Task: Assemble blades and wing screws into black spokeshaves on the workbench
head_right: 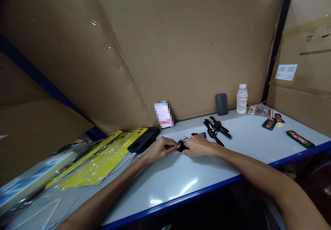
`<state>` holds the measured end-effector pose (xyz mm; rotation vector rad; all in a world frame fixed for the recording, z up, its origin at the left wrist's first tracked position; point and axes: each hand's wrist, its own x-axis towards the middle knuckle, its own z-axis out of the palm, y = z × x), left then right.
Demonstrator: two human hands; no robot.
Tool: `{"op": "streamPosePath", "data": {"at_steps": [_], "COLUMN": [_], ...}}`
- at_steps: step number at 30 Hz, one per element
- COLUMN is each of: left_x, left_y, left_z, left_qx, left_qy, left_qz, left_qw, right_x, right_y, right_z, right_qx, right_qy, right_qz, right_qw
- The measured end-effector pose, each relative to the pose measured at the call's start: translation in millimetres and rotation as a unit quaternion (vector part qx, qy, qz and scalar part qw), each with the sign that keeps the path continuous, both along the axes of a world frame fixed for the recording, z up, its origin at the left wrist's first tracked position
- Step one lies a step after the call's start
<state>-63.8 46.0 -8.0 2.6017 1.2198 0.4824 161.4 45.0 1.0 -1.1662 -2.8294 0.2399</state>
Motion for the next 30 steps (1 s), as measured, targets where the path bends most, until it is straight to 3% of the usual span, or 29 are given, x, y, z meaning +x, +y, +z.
{"op": "streamPosePath", "data": {"at_steps": [4,11,16,23,25,30], "left_x": [-0.8,0.4,7.1,10.9,8.3,5.6], "left_y": [-0.5,-3.8,-4.9,-3.1,-3.2,-4.6], "left_z": [0.1,3.7,1.4,-5.3,-5.2,-6.1], "left_qx": [-0.002,0.098,0.113,0.096,0.097,0.128], "left_qy": [-0.001,0.123,0.181,0.145,0.129,0.083], "left_qz": [-0.007,0.032,0.045,0.138,0.125,-0.003], "left_qw": [1.000,0.987,0.976,0.975,0.979,0.988], "right_x": [0.6,-0.2,-0.7,0.2,0.0,-1.3], "right_y": [1.0,0.5,-1.5,-1.4,-0.8,-0.5], "right_z": [-0.6,-0.9,0.8,-0.7,-1.7,-3.0], "right_qx": [0.004,0.016,0.023,0.032,0.034,0.034], "right_qy": [-0.006,-0.008,-0.012,-0.015,-0.015,-0.013], "right_qz": [-0.005,-0.010,-0.013,-0.012,-0.011,-0.014], "right_qw": [1.000,1.000,1.000,0.999,0.999,0.999]}}
